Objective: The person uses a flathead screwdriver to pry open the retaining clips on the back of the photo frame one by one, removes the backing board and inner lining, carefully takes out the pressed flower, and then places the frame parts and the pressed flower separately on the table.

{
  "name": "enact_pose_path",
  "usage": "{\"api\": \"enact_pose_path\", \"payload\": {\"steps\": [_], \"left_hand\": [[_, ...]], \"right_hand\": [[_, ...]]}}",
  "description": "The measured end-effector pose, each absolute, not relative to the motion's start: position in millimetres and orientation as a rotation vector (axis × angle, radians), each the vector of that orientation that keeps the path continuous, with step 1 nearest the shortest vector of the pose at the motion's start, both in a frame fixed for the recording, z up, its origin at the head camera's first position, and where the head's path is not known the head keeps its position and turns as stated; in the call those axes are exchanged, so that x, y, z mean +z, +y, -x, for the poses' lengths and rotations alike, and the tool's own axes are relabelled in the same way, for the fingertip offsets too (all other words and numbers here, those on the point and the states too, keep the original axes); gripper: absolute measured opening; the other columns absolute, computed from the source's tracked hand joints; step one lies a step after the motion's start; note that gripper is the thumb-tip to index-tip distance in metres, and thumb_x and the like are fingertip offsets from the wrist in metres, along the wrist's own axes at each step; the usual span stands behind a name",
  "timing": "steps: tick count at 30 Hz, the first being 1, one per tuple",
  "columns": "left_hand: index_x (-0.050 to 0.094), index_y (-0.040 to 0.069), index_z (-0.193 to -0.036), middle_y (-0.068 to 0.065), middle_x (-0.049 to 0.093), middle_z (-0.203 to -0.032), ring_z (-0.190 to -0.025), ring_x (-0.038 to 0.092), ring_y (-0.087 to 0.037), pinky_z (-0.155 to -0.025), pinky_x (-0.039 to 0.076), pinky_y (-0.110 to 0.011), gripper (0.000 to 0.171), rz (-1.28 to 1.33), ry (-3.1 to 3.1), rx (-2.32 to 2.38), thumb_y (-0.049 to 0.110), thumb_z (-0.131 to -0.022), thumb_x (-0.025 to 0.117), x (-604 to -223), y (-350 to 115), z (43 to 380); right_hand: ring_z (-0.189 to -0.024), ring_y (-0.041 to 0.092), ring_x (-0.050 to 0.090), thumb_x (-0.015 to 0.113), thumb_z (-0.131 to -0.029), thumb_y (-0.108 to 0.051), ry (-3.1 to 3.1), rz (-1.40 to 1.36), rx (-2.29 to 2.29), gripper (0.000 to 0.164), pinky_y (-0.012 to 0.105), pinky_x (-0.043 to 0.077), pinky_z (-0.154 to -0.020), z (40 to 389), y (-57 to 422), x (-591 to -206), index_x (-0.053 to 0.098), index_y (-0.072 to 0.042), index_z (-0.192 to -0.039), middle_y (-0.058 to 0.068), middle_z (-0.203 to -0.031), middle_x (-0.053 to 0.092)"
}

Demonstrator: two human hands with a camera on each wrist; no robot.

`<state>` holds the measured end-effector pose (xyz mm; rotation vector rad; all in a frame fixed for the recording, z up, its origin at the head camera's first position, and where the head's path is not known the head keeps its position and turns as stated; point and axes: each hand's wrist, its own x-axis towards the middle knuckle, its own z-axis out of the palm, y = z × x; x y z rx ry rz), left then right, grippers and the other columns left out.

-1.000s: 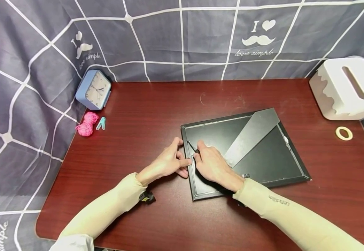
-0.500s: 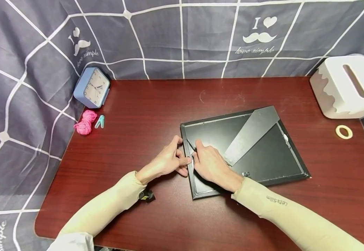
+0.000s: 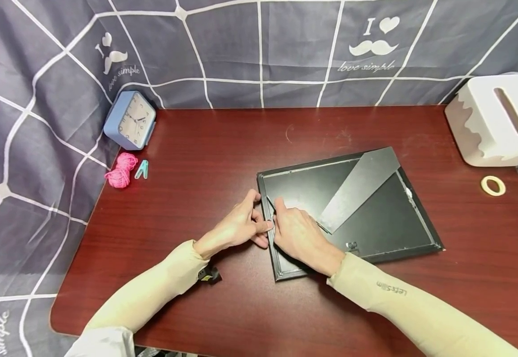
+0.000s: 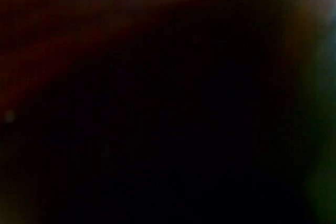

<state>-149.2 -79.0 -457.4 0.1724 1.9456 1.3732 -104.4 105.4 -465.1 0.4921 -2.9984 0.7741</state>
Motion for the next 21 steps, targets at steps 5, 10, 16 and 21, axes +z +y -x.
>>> {"api": "enact_pose_path", "payload": {"steps": [5, 10, 16, 21], "left_hand": [[0.030, 0.005, -0.152, -0.013, 0.072, -0.083, -0.066, 0.082, -0.028, -0.076, 0.073, -0.035, 0.063, -0.185, 1.958, 1.361, 0.009, -0.105, 0.072, -457, -80, 149], [0.028, 0.005, -0.155, -0.013, 0.072, -0.083, -0.064, 0.080, -0.026, -0.072, 0.073, -0.035, 0.067, -0.168, 1.971, 1.354, 0.008, -0.104, 0.073, -455, -76, 149], [0.025, 0.005, -0.159, -0.011, 0.069, -0.081, -0.059, 0.078, -0.022, -0.067, 0.072, -0.037, 0.075, -0.081, 1.947, 1.398, 0.006, -0.103, 0.074, -458, -71, 147], [0.027, 0.006, -0.161, -0.013, 0.073, -0.087, -0.062, 0.079, -0.023, -0.068, 0.073, -0.038, 0.078, -0.057, 1.971, 1.364, 0.011, -0.102, 0.078, -461, -78, 153]], "right_hand": [[-0.049, 0.020, 0.049, 0.058, -0.101, -0.009, -3.010, -0.489, 0.755, 0.014, 0.037, 0.037, -0.039, 104, 105, -472, 0.044, -0.008, -0.099, 0.002, -0.059, 0.049], [-0.048, 0.023, 0.051, 0.057, -0.103, -0.011, -3.023, -0.458, 0.738, 0.014, 0.038, 0.037, -0.039, 104, 107, -479, 0.044, -0.008, -0.099, 0.002, -0.059, 0.048], [-0.051, 0.029, 0.057, 0.061, -0.103, -0.010, -3.023, -0.365, 0.732, 0.017, 0.041, 0.040, -0.041, 98, 102, -461, 0.046, -0.006, -0.097, 0.003, -0.061, 0.050], [-0.058, 0.025, 0.057, 0.057, -0.107, -0.016, -3.084, -0.299, 0.923, 0.015, 0.037, 0.043, -0.047, 103, 108, -468, 0.046, -0.007, -0.103, 0.004, -0.065, 0.055]]}}
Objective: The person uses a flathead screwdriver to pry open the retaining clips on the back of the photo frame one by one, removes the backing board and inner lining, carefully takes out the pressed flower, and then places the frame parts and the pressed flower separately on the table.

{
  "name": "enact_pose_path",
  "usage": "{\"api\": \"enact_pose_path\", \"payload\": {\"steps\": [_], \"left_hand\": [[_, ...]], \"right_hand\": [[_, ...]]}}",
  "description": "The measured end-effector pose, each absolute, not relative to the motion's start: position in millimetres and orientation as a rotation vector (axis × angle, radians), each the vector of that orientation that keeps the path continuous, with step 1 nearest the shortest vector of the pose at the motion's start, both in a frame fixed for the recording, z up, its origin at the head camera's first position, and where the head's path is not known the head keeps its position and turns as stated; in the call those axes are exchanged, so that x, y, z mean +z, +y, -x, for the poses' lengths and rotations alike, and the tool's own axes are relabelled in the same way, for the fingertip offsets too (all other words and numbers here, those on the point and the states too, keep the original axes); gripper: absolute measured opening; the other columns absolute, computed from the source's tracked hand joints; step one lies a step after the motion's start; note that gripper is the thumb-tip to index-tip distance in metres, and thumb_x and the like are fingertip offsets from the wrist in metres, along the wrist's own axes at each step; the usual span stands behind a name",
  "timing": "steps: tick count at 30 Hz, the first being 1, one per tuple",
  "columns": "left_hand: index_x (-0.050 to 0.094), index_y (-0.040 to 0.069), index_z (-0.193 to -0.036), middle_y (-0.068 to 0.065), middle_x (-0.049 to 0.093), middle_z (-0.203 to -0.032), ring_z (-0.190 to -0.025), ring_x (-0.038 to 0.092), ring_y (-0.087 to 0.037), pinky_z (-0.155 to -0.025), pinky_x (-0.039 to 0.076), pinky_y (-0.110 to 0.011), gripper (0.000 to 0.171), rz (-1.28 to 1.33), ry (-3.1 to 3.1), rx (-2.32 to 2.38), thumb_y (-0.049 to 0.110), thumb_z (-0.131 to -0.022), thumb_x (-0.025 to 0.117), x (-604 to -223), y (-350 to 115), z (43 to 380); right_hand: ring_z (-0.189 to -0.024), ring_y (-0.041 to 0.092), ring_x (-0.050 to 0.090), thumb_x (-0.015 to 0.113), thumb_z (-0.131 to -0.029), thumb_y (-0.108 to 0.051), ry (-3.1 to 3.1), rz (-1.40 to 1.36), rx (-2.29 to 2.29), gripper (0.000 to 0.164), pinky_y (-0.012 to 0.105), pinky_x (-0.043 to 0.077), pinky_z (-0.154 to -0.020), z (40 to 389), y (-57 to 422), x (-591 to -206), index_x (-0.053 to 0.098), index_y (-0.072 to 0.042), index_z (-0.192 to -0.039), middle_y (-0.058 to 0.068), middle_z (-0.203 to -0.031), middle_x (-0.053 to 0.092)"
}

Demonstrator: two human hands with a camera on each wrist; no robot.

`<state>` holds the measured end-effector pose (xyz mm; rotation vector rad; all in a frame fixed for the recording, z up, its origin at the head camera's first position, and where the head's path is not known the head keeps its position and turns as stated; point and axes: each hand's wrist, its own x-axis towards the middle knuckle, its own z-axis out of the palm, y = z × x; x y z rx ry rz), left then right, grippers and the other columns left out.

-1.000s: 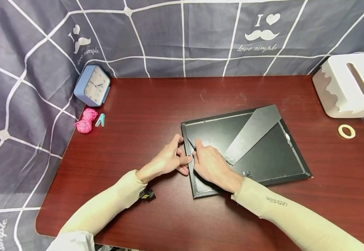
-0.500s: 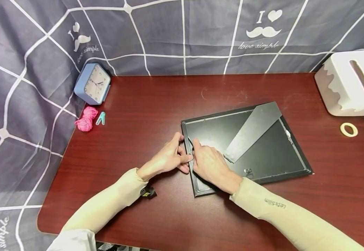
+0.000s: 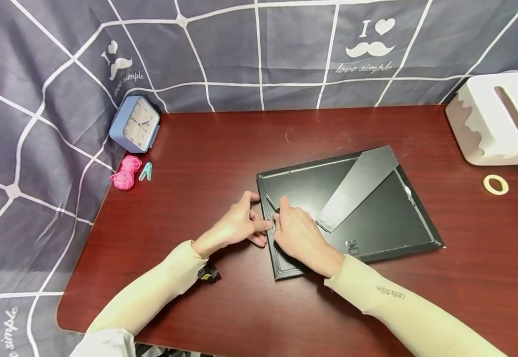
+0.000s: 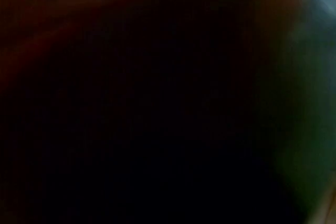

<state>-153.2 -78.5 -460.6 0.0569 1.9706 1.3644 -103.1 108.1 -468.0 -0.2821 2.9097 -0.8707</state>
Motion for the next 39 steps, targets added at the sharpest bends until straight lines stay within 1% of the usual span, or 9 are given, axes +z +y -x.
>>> {"api": "enact_pose_path", "payload": {"steps": [4, 8, 10, 15, 18, 21, 26, 34, 39], "left_hand": [[0.038, 0.005, -0.160, -0.012, 0.077, -0.094, -0.065, 0.081, -0.022, -0.072, 0.073, -0.033, 0.069, -0.116, 2.093, 1.289, 0.015, -0.103, 0.076, -451, -88, 167], [0.062, 0.004, -0.143, -0.012, 0.080, -0.092, -0.063, 0.079, -0.020, -0.068, 0.072, -0.033, 0.044, -0.241, 2.331, 1.271, 0.014, -0.103, 0.076, -441, -90, 188], [0.071, 0.006, -0.134, -0.010, 0.082, -0.093, -0.065, 0.078, -0.019, -0.074, 0.072, -0.036, 0.033, -0.351, 2.502, 1.201, 0.016, -0.103, 0.076, -439, -88, 199], [0.079, 0.014, -0.131, -0.006, 0.082, -0.113, -0.102, 0.079, -0.023, -0.095, 0.066, -0.043, 0.030, -0.591, 2.804, 0.847, 0.024, -0.102, 0.077, -441, -75, 225], [0.080, 0.012, -0.130, -0.008, 0.082, -0.122, -0.116, 0.077, -0.025, -0.098, 0.067, -0.042, 0.030, -0.685, 2.777, 0.756, 0.026, -0.103, 0.077, -444, -68, 238], [0.084, 0.012, -0.121, -0.006, 0.084, -0.117, -0.110, 0.079, -0.021, -0.098, 0.067, -0.037, 0.024, -0.765, 2.743, 0.691, 0.028, -0.104, 0.076, -446, -64, 245], [0.087, 0.014, -0.097, -0.001, 0.082, -0.092, -0.083, 0.072, -0.017, -0.080, 0.065, -0.034, 0.022, -0.913, 2.740, 0.534, 0.030, -0.106, 0.074, -444, -63, 245], [0.067, 0.013, -0.068, 0.006, 0.047, -0.062, -0.064, 0.054, -0.015, -0.062, 0.060, -0.035, 0.037, -1.136, 2.723, 0.346, 0.020, -0.104, 0.073, -438, -71, 224], [0.057, 0.017, -0.063, 0.011, 0.036, -0.058, -0.059, 0.042, -0.008, -0.053, 0.041, -0.024, 0.039, -1.067, 2.675, 0.480, 0.017, -0.097, 0.075, -438, -82, 207]], "right_hand": [[-0.066, 0.025, 0.058, 0.054, -0.110, -0.021, 2.815, 0.203, -0.938, 0.013, 0.037, 0.045, -0.054, 104, 118, -469, 0.048, -0.009, -0.109, 0.006, -0.071, 0.058], [-0.069, 0.026, 0.059, 0.053, -0.112, -0.024, 2.815, 0.161, -0.972, 0.014, 0.039, 0.044, -0.056, 97, 129, -459, 0.053, -0.010, -0.114, 0.007, -0.074, 0.060], [-0.069, 0.026, 0.059, 0.053, -0.112, -0.025, 2.813, 0.134, -0.986, 0.015, 0.038, 0.043, -0.057, 91, 134, -451, 0.054, -0.011, -0.115, 0.006, -0.073, 0.059], [-0.073, 0.023, 0.059, 0.053, -0.112, -0.026, 2.821, 0.088, -0.994, 0.016, 0.036, 0.044, -0.060, 77, 144, -435, 0.056, -0.011, -0.117, 0.004, -0.070, 0.057], [-0.075, 0.023, 0.060, 0.054, -0.112, -0.024, 2.827, 0.056, -1.015, 0.015, 0.036, 0.045, -0.065, 71, 149, -430, 0.058, -0.011, -0.116, 0.003, -0.071, 0.057], [-0.076, 0.022, 0.060, 0.057, -0.111, -0.022, 2.803, 0.028, -1.064, 0.013, 0.034, 0.045, -0.067, 66, 154, -421, 0.061, -0.010, -0.115, 0.003, -0.071, 0.057], [-0.072, 0.020, 0.057, 0.059, -0.111, -0.021, 2.837, -0.010, -1.066, 0.010, 0.031, 0.043, -0.065, 60, 166, -417, 0.062, -0.012, -0.114, 0.002, -0.070, 0.055], [-0.072, 0.017, 0.053, 0.057, -0.112, -0.025, 2.905, -0.094, -1.088, 0.012, 0.027, 0.040, -0.065, 53, 186, -419, 0.062, -0.015, -0.112, -0.001, -0.071, 0.052], [-0.071, 0.008, 0.052, 0.062, -0.110, -0.026, 2.926, -0.197, -1.116, 0.015, 0.023, 0.040, -0.064, 43, 203, -420, 0.066, -0.014, -0.116, 0.000, -0.079, 0.062]]}}
